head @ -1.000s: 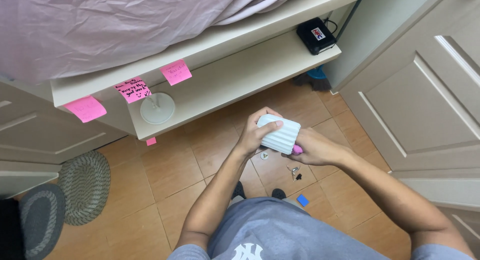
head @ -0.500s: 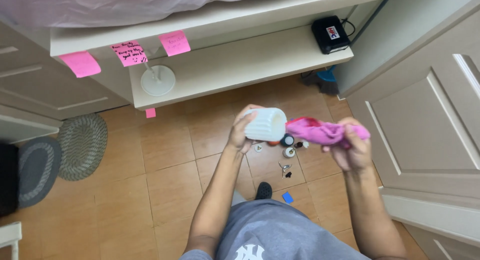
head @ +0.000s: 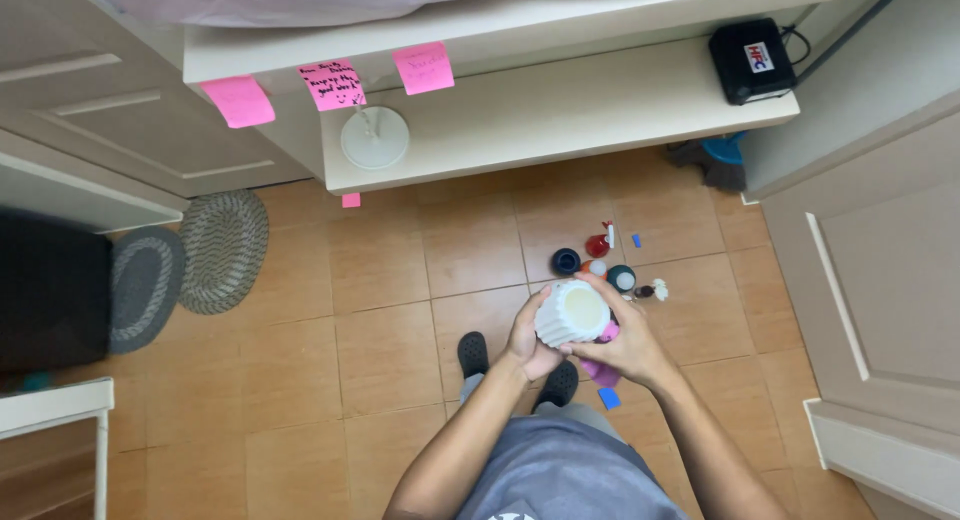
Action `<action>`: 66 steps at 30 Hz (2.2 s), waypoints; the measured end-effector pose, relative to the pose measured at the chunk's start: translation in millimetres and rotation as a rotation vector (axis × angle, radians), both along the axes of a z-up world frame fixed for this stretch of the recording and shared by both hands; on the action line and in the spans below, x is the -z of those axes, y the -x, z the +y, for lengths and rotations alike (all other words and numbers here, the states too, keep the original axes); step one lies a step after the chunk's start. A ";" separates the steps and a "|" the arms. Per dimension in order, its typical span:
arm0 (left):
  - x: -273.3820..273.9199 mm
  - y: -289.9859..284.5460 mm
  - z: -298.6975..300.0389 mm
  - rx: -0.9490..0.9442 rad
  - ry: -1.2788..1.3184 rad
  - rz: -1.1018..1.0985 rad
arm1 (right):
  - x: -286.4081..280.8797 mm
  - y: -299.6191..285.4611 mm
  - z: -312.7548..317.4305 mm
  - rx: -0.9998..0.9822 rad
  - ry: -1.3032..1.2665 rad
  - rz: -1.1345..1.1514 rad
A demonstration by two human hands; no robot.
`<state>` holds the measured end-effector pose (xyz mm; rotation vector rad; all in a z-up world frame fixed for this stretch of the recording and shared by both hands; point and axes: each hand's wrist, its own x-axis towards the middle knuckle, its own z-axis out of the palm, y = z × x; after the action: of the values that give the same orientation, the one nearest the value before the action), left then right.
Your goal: Cleaning and wiping various decorative objects using a cloth and cleaning spray.
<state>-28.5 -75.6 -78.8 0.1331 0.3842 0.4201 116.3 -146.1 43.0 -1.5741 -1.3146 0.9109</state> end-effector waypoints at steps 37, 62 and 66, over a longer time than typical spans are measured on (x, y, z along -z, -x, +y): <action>236.1 -23.4 456.4 -0.584 -1.586 1.110 | 442.5 -20.5 125.9 0.226 0.181 0.012; 273.8 -11.4 505.5 -0.756 -1.682 1.112 | 627.1 -65.6 118.0 0.284 0.447 0.076; 266.8 -8.8 484.4 -0.939 -1.726 1.125 | 639.8 -68.0 118.5 0.274 0.395 0.063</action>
<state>-19.7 408.8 -345.6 1.9883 1.0990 1.5354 184.3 -27.5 -596.8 -1.9523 -0.8795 1.0790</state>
